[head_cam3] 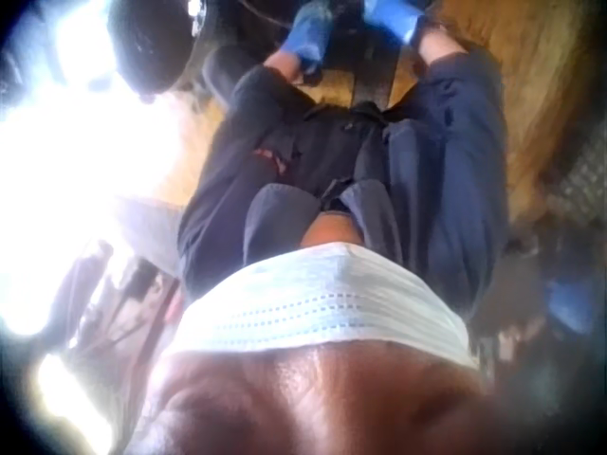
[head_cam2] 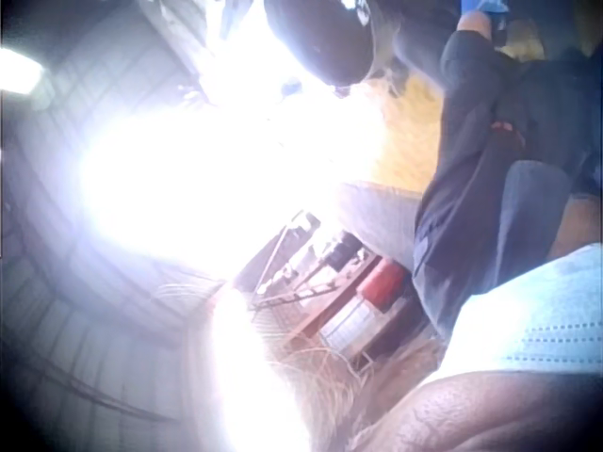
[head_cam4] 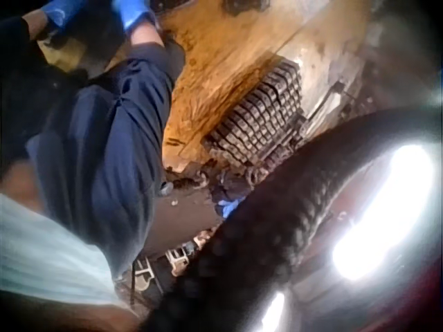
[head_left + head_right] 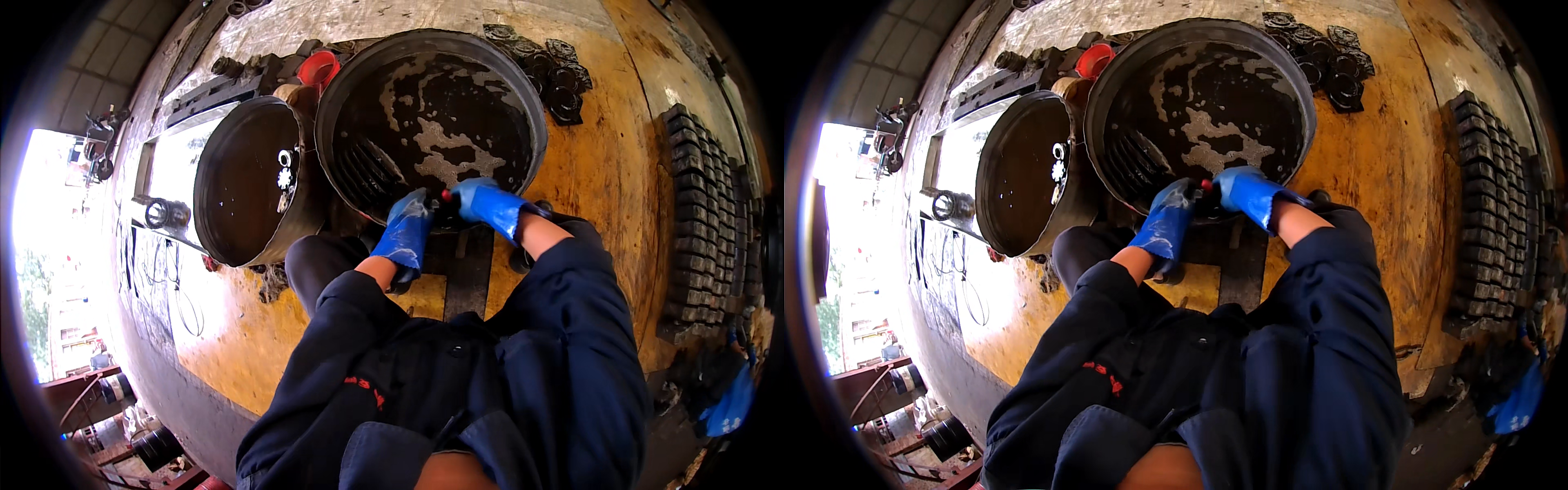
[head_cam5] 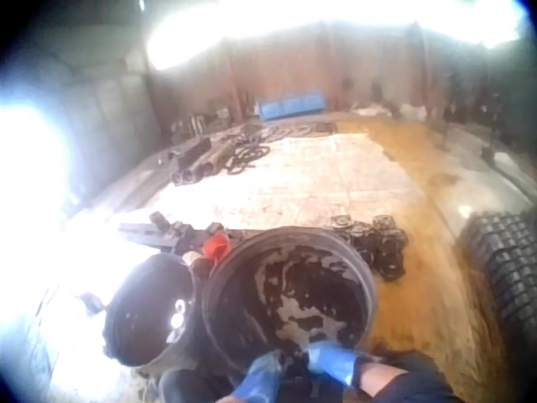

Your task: The person is sitting on the floor and cleaning a circular mechanical part using a red-handled brush and a dark liquid from a large metal basin. They scrub the part thoroughly, dip it in the liquid, and place it on the floor next to other similar parts.

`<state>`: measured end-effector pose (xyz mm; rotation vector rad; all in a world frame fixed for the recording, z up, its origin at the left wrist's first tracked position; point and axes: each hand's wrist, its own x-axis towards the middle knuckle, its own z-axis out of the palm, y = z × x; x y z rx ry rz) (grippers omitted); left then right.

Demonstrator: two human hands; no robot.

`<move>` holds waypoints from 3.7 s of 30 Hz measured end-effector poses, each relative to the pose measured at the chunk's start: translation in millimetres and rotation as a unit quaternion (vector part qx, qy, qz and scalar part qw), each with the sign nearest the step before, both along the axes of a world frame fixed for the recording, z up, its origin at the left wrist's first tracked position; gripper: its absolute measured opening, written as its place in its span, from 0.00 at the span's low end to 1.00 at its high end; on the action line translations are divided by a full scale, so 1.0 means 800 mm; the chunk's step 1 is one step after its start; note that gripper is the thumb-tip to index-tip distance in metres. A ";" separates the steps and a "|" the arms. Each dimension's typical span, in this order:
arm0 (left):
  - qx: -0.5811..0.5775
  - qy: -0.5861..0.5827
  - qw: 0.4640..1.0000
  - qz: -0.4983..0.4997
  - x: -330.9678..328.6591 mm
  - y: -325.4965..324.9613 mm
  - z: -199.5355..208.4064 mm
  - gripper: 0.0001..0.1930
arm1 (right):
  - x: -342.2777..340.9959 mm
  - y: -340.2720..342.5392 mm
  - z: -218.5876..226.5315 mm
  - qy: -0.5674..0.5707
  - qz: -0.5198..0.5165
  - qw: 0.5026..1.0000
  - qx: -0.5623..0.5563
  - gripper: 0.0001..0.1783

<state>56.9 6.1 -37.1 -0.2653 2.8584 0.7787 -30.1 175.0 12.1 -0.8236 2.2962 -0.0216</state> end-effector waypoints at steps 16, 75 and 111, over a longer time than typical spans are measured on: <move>-0.169 -0.111 0.972 0.123 -0.161 -0.125 0.081 0.28 | -0.014 0.039 0.044 0.010 -0.351 0.899 -0.263 0.19; -0.017 -0.083 0.993 -0.081 -0.036 -0.040 0.150 0.16 | -0.058 0.016 -0.039 -0.128 -0.514 0.698 -0.483 0.23; -0.025 -0.149 0.983 -0.104 -0.045 -0.046 0.097 0.24 | 0.038 0.004 -0.009 -0.153 -0.319 0.904 -0.239 0.25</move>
